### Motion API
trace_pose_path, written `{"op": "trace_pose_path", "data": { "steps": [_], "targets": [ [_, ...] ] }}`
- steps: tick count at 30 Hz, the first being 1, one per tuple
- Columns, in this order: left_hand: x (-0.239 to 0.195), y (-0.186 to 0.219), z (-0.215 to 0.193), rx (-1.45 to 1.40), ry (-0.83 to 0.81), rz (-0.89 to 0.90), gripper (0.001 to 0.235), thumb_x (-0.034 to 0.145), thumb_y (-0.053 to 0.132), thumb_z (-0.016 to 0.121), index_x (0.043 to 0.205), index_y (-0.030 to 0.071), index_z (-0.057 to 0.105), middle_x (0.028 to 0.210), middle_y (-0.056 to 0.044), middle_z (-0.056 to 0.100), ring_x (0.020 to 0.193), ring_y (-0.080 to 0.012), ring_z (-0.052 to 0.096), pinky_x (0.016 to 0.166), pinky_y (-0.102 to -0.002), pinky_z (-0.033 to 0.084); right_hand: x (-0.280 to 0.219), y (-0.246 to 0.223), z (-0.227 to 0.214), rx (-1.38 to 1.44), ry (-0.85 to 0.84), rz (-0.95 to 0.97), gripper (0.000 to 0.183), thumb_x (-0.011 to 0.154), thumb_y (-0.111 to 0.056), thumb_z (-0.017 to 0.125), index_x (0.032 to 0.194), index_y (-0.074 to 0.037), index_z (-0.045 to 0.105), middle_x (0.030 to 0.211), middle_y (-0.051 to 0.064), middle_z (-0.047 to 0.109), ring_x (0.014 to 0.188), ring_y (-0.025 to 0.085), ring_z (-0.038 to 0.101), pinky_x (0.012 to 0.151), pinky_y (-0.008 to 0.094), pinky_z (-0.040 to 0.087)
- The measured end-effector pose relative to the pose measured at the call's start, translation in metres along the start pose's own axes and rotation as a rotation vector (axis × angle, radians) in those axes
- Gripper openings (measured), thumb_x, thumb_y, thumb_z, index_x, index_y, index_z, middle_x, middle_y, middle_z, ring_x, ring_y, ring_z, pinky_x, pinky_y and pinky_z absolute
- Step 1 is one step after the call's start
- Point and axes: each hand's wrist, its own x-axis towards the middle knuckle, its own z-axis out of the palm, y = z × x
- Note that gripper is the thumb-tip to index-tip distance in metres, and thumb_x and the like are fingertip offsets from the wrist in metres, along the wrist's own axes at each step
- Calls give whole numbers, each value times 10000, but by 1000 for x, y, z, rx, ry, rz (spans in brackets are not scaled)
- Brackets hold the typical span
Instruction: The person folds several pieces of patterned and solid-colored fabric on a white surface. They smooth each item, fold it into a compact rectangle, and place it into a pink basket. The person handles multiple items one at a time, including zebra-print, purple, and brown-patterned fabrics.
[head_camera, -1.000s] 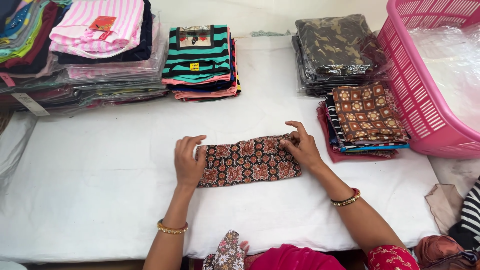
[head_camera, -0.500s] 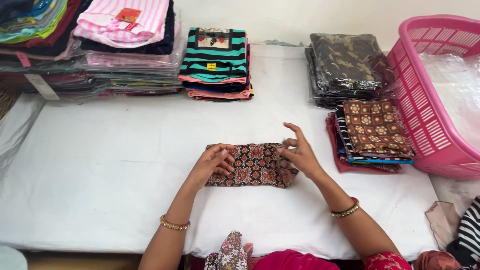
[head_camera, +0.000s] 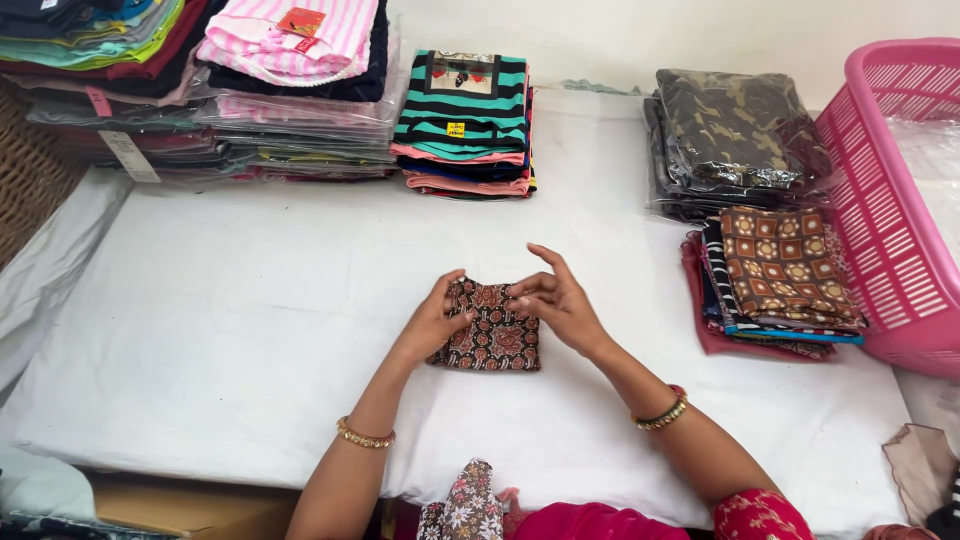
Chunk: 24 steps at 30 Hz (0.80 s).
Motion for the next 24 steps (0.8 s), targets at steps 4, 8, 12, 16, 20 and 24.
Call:
{"op": "trace_pose_path", "data": {
  "steps": [4, 8, 12, 16, 20, 24],
  "targets": [
    [-10, 17, -10, 337, 130, -42, 868, 912, 27, 670, 1621, 270, 231, 957, -75, 640, 817, -140, 649, 786, -314, 565, -17, 24, -23, -207, 122, 47, 548, 955, -52, 660, 1470, -121, 485, 1088, 80, 707, 982, 159, 718, 884, 311, 615],
    [-9, 3, -25, 471, 182, -10, 894, 883, 11, 656, 1628, 267, 233, 794, -73, 579, 691, -174, 573, 697, -358, 529, -15, 32, -21, -434, 185, 94, 356, 942, -77, 689, 1295, -128, 665, 1059, 27, 759, 986, 127, 717, 856, 293, 598],
    [-8, 6, -29, 726, 253, -48, 900, 849, 84, 708, 1607, 263, 257, 775, -71, 623, 700, -223, 627, 705, -392, 538, -13, 30, -16, -517, 202, 20, 303, 919, -91, 707, 1221, -121, 700, 1064, 1, 764, 993, 109, 716, 831, 294, 592],
    [-14, 22, -28, 855, 324, -75, 821, 863, 192, 749, 1562, 242, 321, 812, -54, 716, 769, -236, 714, 733, -395, 574, -13, 11, -5, -762, 218, -93, 280, 873, -105, 737, 1153, -128, 735, 1067, 10, 748, 1022, 180, 680, 845, 343, 574],
    [-15, 26, -30, 918, 393, -98, 786, 874, 197, 735, 1555, 238, 345, 828, -49, 728, 782, -243, 723, 718, -404, 581, 3, 3, 10, -883, 139, -238, 239, 901, -131, 719, 1138, -132, 748, 1109, 18, 749, 1067, 226, 653, 965, 383, 526],
    [-15, 26, -30, 942, 420, -74, 765, 868, 185, 723, 1544, 256, 372, 829, -23, 729, 773, -229, 721, 696, -406, 582, 41, 15, 32, -1023, 9, -222, 281, 940, -205, 702, 1199, -99, 709, 1216, 53, 692, 1195, 253, 579, 1035, 392, 478]
  ]
}}
